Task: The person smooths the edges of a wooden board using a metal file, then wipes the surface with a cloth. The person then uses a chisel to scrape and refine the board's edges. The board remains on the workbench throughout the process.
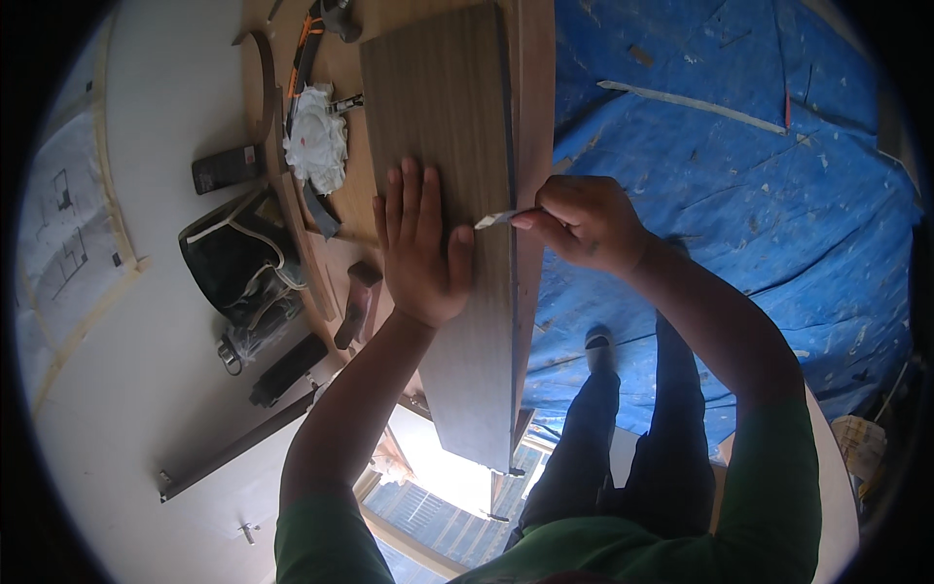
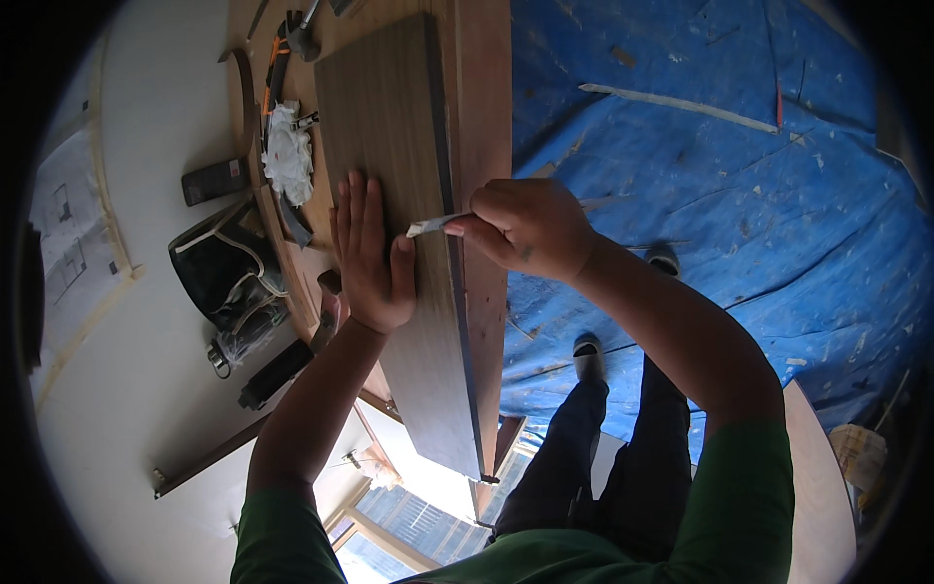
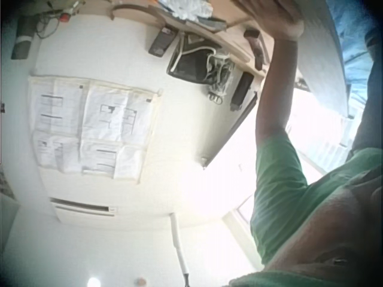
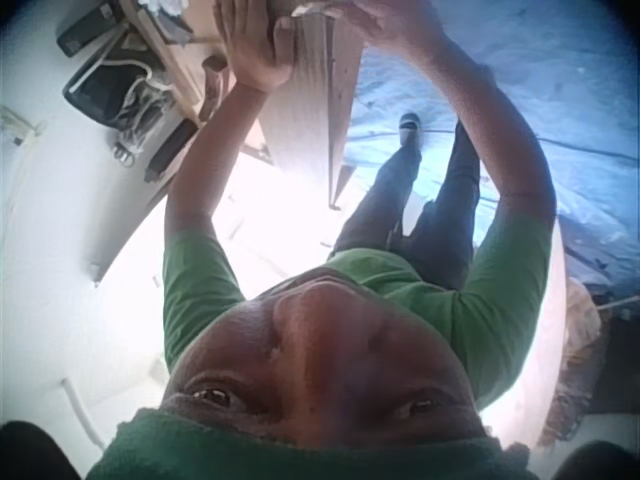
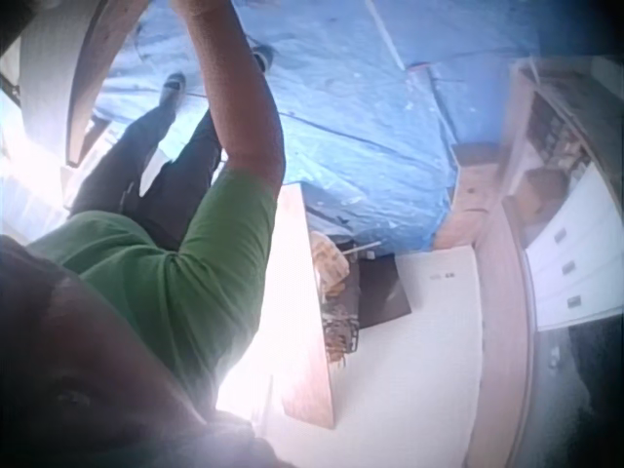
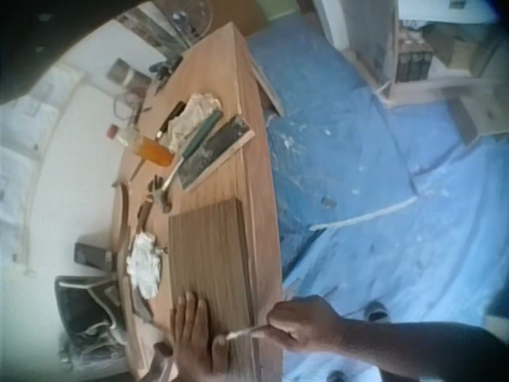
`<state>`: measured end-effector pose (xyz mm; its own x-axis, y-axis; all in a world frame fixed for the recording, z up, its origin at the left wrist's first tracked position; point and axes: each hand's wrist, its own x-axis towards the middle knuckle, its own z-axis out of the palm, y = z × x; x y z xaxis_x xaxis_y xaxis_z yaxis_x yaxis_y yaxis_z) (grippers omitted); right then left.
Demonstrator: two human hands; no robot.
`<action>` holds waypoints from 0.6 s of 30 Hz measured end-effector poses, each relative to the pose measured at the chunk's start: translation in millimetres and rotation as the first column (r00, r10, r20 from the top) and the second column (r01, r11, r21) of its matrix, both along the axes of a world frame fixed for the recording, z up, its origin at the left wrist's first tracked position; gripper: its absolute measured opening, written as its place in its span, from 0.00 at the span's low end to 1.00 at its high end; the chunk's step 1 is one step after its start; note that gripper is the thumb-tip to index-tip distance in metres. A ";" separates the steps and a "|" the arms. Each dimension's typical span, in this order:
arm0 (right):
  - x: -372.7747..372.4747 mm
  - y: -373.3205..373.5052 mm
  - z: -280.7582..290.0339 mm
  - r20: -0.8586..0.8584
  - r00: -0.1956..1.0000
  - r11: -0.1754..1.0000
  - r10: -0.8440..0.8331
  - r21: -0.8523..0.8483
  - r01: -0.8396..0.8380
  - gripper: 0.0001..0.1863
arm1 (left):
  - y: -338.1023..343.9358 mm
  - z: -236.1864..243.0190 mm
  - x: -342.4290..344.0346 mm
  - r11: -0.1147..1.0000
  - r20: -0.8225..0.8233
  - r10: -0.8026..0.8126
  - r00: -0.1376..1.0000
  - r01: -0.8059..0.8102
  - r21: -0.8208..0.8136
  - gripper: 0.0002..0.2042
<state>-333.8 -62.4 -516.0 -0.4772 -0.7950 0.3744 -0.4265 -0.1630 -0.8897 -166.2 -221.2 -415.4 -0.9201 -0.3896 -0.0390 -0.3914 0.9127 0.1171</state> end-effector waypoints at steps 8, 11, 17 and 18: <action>-100.0 -72.7 -7.1 -0.061 0.967 0.964 -0.247 0.082 0.252 0.26 | 0.1 -4.5 -0.8 1.000 -0.019 -0.014 1.000 0.014 -0.002 0.33; -144.4 -88.3 -4.4 0.364 0.839 0.900 -0.405 0.322 0.294 0.06 | -0.3 -4.5 1.2 1.000 -0.039 -0.024 0.999 0.024 0.007 0.33; -70.3 -39.7 3.6 0.722 0.654 0.969 -0.226 0.237 0.073 0.21 | 0.5 -4.1 4.6 0.999 -0.029 -0.008 1.000 0.007 -0.039 0.33; -49.0 -19.0 6.1 0.808 0.572 0.968 -0.143 0.236 -0.090 0.23 | 1.3 -3.9 4.2 0.999 -0.036 -0.005 0.999 0.004 -0.034 0.33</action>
